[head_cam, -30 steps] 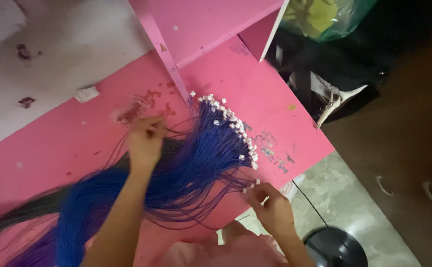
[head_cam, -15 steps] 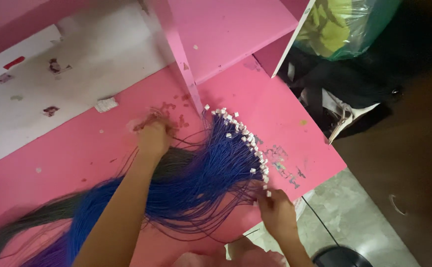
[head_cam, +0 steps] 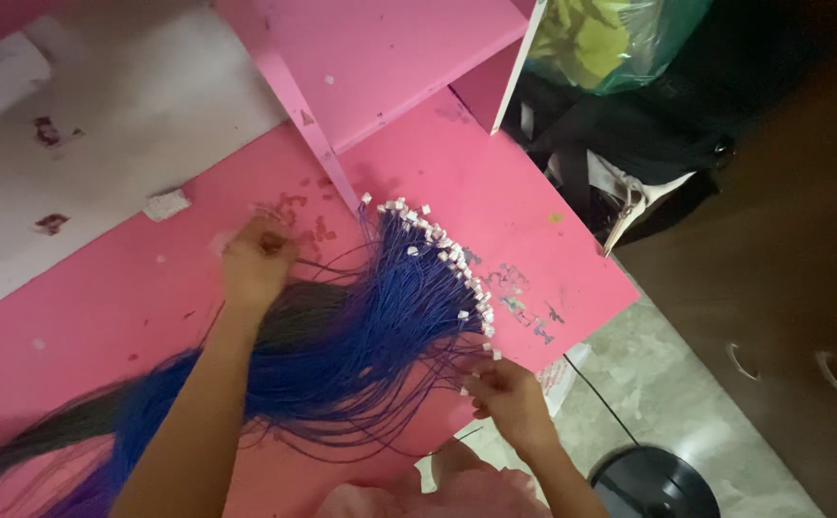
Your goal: Connecting wires into small white connectors for a wire harness assembly.
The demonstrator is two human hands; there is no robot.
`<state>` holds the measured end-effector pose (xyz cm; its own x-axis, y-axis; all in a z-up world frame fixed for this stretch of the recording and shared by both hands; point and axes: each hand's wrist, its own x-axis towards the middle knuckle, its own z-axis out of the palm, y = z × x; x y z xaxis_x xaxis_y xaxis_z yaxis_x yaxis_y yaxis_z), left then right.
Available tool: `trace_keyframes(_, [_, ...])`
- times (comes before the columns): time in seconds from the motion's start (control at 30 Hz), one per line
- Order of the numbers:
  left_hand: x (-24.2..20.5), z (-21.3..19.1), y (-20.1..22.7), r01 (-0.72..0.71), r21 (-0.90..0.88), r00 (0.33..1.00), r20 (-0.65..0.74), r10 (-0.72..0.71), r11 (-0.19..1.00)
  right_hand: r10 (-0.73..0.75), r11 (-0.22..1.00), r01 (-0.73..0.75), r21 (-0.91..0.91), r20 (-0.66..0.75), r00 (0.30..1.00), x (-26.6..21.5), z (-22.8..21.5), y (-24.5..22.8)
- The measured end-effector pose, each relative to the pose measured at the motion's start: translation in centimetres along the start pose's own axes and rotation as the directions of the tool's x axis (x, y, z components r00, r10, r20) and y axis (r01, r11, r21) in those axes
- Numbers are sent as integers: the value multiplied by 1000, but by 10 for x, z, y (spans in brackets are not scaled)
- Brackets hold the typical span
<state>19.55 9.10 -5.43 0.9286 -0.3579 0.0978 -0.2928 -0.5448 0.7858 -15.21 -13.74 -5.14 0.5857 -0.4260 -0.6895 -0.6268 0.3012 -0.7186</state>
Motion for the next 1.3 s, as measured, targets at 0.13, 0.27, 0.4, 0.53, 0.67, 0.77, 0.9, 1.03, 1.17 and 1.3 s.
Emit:
trace_keyframes(0.13, [-39, 6, 39, 201, -230, 973, 157, -168, 952, -16, 993, 7, 115, 84, 996, -10, -5, -15])
trace_keyframes(0.27, [-96, 10, 108, 333, -290, 909, 351, -224, 897, 1, 994, -9, 111, 73, 997, -5, -2, -13])
trace_keyframes(0.4, [-152, 33, 123, 471, -465, 842, 492, -224, 750, 72, 964, -106, 244, 143, 987, 9, -3, 5])
trace_keyframes(0.53, [-177, 47, 139, 622, -427, 745, 581, -328, 656, 123, 924, -161, 347, 130, 984, -10, -4, -11])
trace_keyframes(0.67, [-187, 64, 121, 648, -483, 744, 568, -352, 590, 56, 869, -138, 475, 184, 981, -15, -2, -12])
trace_keyframes(0.77, [-187, 78, 115, 616, -452, 747, 595, -297, 645, 13, 854, -86, 513, 145, 989, -10, 3, 0])
trace_keyframes(0.9, [-184, 87, 149, 508, -338, 761, 606, -230, 792, 149, 841, -175, 513, 92, 985, -20, 5, -4])
trace_keyframes(1.03, [-188, 95, 150, 215, -359, 862, 507, -3, 908, 125, 857, -146, 494, 76, 989, -6, 7, 23])
trace_keyframes(1.17, [-181, 92, 155, 54, -337, 874, 472, 119, 940, 207, 855, -202, 478, 42, 977, -13, 4, 15])
trace_keyframes(1.3, [-175, 93, 141, -57, -235, 867, 470, 165, 970, 140, 814, -178, 553, 111, 984, -10, 4, 18])
